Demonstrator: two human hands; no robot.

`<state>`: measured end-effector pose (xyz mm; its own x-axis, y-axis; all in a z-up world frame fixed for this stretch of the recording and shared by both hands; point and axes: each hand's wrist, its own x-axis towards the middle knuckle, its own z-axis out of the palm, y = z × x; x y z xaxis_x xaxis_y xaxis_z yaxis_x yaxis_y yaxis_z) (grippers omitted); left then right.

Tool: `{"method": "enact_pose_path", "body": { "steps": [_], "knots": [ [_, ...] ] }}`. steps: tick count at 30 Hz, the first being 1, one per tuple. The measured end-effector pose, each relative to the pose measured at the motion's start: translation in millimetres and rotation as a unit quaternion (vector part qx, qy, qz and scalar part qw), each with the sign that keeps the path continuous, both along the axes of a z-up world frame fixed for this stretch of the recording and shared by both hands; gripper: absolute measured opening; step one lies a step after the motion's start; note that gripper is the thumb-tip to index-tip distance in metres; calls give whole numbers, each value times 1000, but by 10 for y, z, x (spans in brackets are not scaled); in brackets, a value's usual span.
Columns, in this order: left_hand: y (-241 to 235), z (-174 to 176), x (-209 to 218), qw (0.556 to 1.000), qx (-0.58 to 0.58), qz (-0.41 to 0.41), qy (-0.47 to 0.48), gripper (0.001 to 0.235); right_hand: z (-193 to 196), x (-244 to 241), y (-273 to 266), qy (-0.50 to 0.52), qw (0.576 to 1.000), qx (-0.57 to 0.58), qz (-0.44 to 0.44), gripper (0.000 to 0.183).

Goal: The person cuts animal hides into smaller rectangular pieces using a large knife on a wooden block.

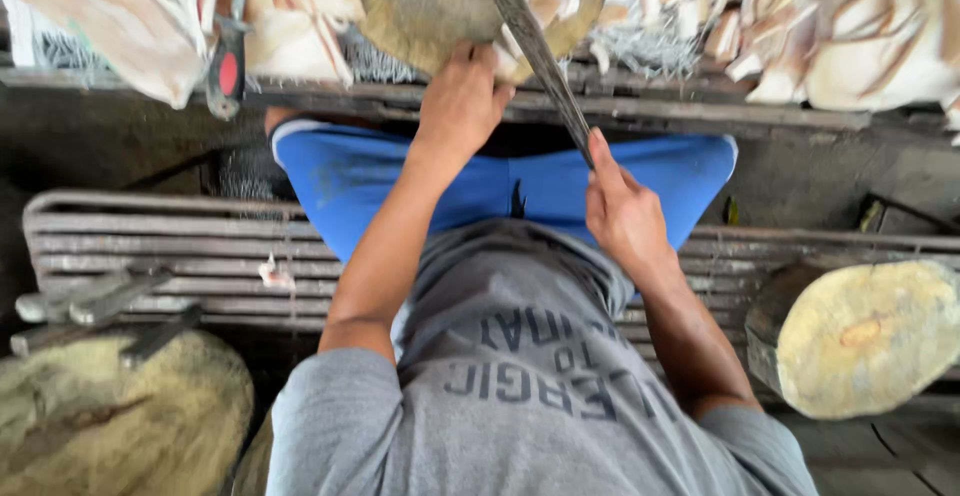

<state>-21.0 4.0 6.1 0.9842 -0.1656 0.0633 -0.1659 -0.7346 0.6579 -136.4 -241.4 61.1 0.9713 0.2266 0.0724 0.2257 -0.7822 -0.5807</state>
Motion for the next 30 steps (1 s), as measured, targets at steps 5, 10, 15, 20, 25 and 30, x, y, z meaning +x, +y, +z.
{"method": "enact_pose_path", "body": {
  "steps": [5, 10, 15, 20, 25, 30],
  "knots": [
    [300, 36, 285, 995, -82, 51, -37, 20, 217, -51, -77, 12, 998, 52, -40, 63],
    [505, 60, 499, 955, -203, 204, -69, 10, 106, 3, -99, 65, 998, -6, 18, 62],
    [451, 30, 910, 957, -50, 232, -168, 37, -110, 439, -232, 14, 998, -54, -3, 60],
    [219, -184, 1517, 961, 45, 255, -102, 57, -252, 1017, -566, -21, 988, -117, -98, 54],
    [165, -572, 1846, 945, 44, 302, -116, 18, -282, 1006, -707, -15, 978, 104, -180, 60],
    [266, -611, 1907, 932, -247, 244, -101, 25, -316, 759, -680, 40, 950, 247, -187, 63]
  ]
}}
